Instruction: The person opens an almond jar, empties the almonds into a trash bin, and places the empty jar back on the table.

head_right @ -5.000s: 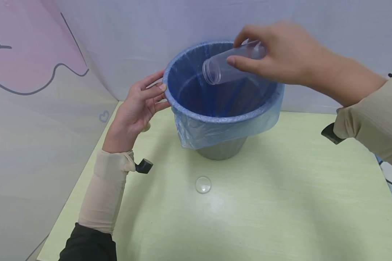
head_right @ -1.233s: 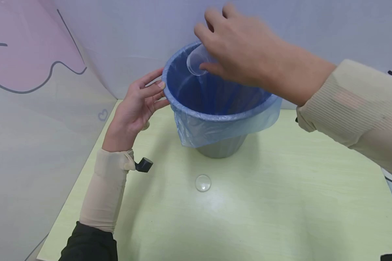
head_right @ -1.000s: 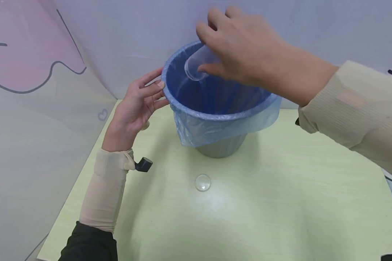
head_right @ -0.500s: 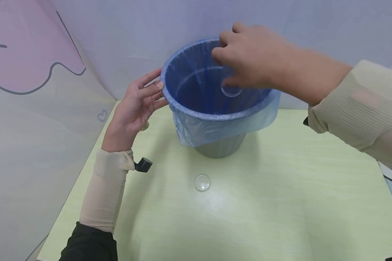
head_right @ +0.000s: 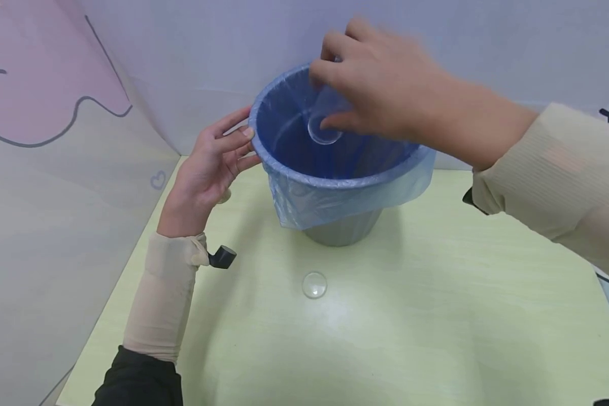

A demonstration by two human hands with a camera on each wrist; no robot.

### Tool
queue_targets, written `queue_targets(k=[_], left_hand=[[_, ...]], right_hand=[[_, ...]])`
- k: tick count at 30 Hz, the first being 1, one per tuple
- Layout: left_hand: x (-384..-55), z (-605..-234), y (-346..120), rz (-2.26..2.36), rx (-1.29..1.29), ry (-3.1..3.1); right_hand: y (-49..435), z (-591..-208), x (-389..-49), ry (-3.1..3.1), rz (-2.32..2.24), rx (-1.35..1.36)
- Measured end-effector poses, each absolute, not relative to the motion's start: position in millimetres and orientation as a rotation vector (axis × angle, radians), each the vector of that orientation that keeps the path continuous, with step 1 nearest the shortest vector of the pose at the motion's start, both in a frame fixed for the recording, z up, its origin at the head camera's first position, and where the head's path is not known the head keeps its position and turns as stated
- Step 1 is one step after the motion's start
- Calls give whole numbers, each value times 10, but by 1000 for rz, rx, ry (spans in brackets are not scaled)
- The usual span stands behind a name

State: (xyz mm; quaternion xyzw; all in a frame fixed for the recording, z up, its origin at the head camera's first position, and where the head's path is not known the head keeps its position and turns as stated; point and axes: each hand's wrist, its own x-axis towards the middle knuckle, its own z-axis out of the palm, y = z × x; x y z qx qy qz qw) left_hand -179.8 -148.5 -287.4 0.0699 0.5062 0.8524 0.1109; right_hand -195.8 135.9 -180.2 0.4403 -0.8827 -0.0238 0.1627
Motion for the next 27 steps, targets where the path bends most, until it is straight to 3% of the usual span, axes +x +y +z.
queue_targets(k=[17, 27], left_hand=[[-1782, -2890, -1495, 2519, 215, 1468], [-1818, -2894, -1471, 2525, 200, 1474]], right_hand=[[1750, -1843, -2056, -2453, -240, 1484], [1952, -1828, -1951, -2307, -281, 1340]])
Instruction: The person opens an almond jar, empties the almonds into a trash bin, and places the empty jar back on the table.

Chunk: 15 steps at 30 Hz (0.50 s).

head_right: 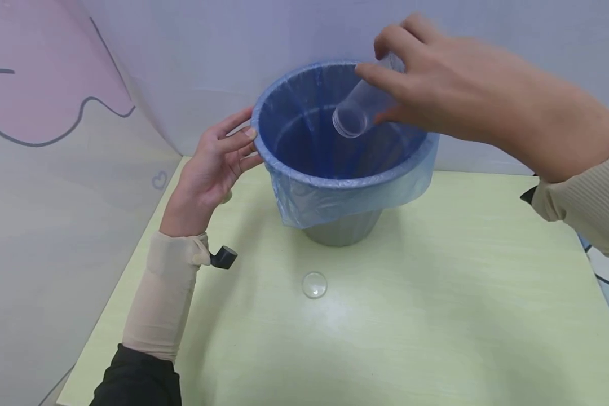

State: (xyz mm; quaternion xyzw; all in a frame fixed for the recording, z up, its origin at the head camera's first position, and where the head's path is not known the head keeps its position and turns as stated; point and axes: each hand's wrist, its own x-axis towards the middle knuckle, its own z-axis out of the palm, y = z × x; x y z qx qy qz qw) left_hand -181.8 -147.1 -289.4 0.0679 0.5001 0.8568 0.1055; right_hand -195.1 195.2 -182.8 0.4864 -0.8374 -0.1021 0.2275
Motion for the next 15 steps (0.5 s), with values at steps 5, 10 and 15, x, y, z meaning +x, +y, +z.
queue_targets(k=[5, 10, 15], left_hand=[[-1828, -2897, -1466, 2518, 191, 1475], [-1832, -2904, -1483, 2510, 186, 1479], [-1840, -2900, -1495, 2510, 190, 1479]], right_hand=[[2050, -1928, -1893, -2231, -260, 1280], [2178, -2104, -1867, -2133, -216, 1283], [2278, -2220, -1833, -2132, -98, 1199]])
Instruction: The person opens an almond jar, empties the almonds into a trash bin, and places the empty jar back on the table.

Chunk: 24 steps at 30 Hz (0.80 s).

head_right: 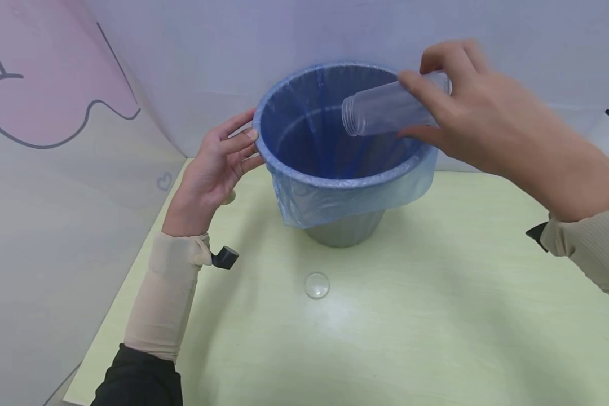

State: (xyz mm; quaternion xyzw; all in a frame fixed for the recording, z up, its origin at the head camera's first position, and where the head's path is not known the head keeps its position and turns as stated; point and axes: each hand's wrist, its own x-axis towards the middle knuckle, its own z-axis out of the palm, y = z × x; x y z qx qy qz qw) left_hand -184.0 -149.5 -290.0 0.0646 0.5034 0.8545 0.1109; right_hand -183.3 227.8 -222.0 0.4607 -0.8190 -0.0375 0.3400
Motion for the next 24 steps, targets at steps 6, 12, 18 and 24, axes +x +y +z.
queue_targets(k=[6, 12, 18, 24], left_hand=[[-1855, -2904, -1507, 2512, 197, 1461], [-1866, -2912, -1515, 2506, 201, 1472], [-1879, -2935, -1525, 2509, 190, 1460], [-1876, -2940, -1530, 2511, 206, 1456]], right_hand=[[2388, -2346, -1778, -2217, 174, 998], [2511, -2533, -1691, -2329, 534, 694], [2646, -2749, -1548, -2408, 844, 493], [2812, -3022, -1407, -2427, 924, 419]])
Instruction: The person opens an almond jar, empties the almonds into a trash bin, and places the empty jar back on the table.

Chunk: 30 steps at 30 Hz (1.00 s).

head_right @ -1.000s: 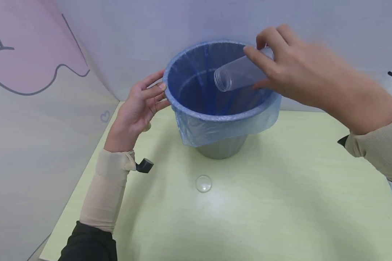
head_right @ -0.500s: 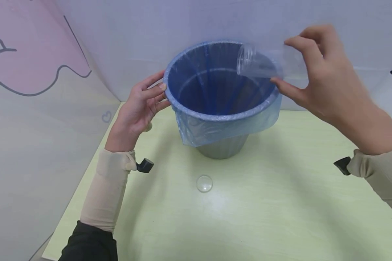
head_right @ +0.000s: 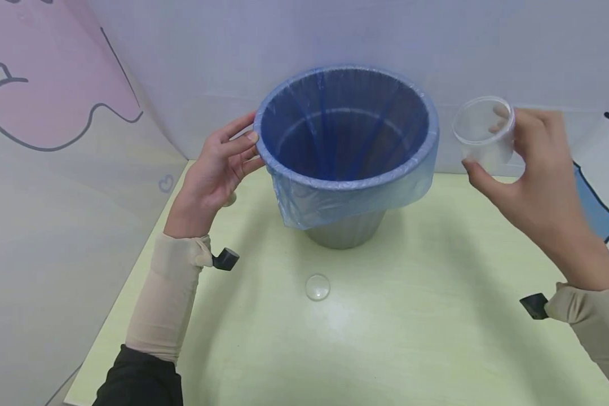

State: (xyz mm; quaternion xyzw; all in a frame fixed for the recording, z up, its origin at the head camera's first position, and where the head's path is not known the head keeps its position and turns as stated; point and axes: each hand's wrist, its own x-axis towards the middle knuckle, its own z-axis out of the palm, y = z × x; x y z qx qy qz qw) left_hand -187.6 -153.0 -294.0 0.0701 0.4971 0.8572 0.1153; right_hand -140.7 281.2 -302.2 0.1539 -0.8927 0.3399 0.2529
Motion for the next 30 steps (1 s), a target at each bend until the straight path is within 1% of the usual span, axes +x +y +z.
queue_targets(k=[8, 23, 30], left_hand=[[-1866, -2940, -1527, 2518, 202, 1456], [-1857, -2944, -1526, 2542, 200, 1438], [-1854, -2941, -1518, 2538, 204, 1438]], right_hand=[[3111, -3601, -1217, -2356, 1193, 316], [3449, -4374, -681, -2643, 1070, -184], [3530, -4690, -538, -2710, 1149, -224]])
